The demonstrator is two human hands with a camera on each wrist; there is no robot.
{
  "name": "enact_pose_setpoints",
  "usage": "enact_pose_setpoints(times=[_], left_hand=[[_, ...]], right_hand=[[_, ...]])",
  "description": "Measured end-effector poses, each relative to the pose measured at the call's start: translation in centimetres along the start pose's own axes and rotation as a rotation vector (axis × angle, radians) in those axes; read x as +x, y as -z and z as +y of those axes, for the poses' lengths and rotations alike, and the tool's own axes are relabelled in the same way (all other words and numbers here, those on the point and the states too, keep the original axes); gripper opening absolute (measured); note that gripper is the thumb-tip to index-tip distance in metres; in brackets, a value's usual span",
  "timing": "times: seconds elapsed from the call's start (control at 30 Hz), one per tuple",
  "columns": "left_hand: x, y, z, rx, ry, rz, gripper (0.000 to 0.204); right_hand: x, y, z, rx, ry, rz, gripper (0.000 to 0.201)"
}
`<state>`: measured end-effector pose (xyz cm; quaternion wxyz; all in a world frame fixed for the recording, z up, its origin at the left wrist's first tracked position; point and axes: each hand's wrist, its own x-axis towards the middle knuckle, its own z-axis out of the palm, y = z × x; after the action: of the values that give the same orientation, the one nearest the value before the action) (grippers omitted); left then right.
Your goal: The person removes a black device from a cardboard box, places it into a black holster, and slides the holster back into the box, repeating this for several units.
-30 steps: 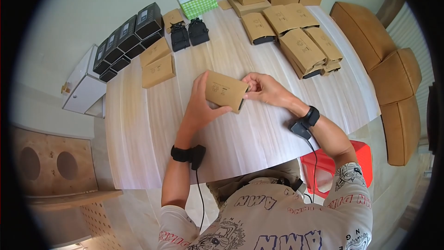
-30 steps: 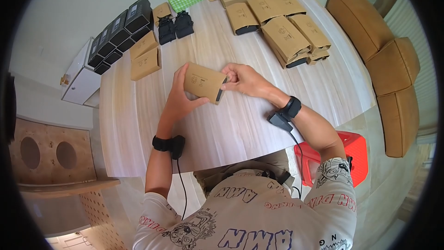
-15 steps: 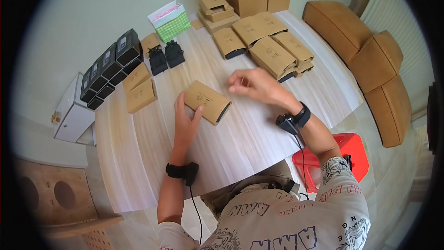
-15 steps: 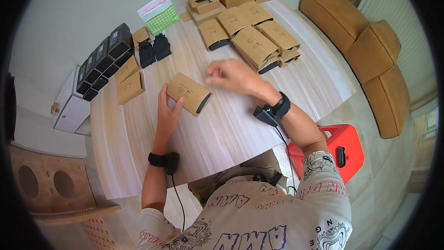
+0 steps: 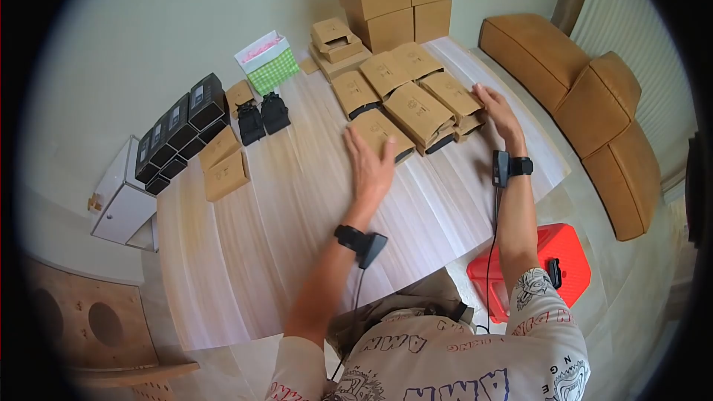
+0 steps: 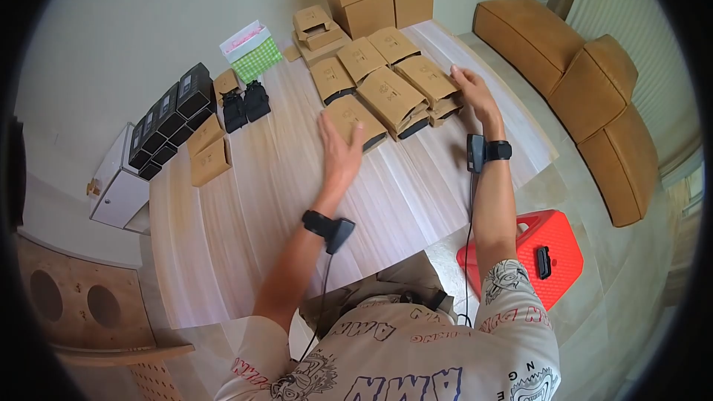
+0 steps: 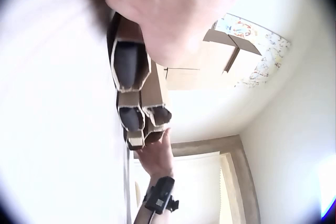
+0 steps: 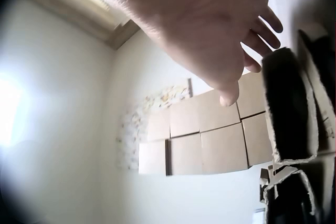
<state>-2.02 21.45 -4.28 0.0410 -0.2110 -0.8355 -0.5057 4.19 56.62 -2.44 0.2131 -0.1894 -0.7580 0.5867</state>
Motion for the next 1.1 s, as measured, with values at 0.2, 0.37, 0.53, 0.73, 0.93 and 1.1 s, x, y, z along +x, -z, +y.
enact_pose_setpoints(times=[0.2, 0.37, 0.53, 0.73, 0.93, 1.1], left_hand=[[-0.7, -3.9, 3.2, 0.081, -0.024, 0.027, 0.128], [-0.6, -4.3, 2.4, 0.114, -0.075, 0.053, 0.122], [-0.5, -5.0, 2.3, 0.143, -0.071, 0.119, 0.119], [-0.5, -2.8, 2.4, 0.065, -0.117, 0.106, 0.11], [3.5, 12.5, -8.5, 0.389, -0.233, 0.46, 0.082], [2.1, 27.7, -17.4, 0.897, 0.056, 0.435, 0.078]], right_hand=[[0.1, -1.6, 0.2, 0.291, -0.175, -0.131, 0.057], [0.5, -1.8, 0.8, 0.349, -0.119, -0.112, 0.051], [0.8, -1.5, 1.2, 0.315, -0.054, -0.111, 0.045], [2.5, -0.5, 2.9, 0.165, 0.03, -0.035, 0.058], [3.0, 1.7, 1.2, 0.177, 0.222, 0.261, 0.05], [-4.9, -6.6, -9.2, 0.128, 0.652, 0.412, 0.028]])
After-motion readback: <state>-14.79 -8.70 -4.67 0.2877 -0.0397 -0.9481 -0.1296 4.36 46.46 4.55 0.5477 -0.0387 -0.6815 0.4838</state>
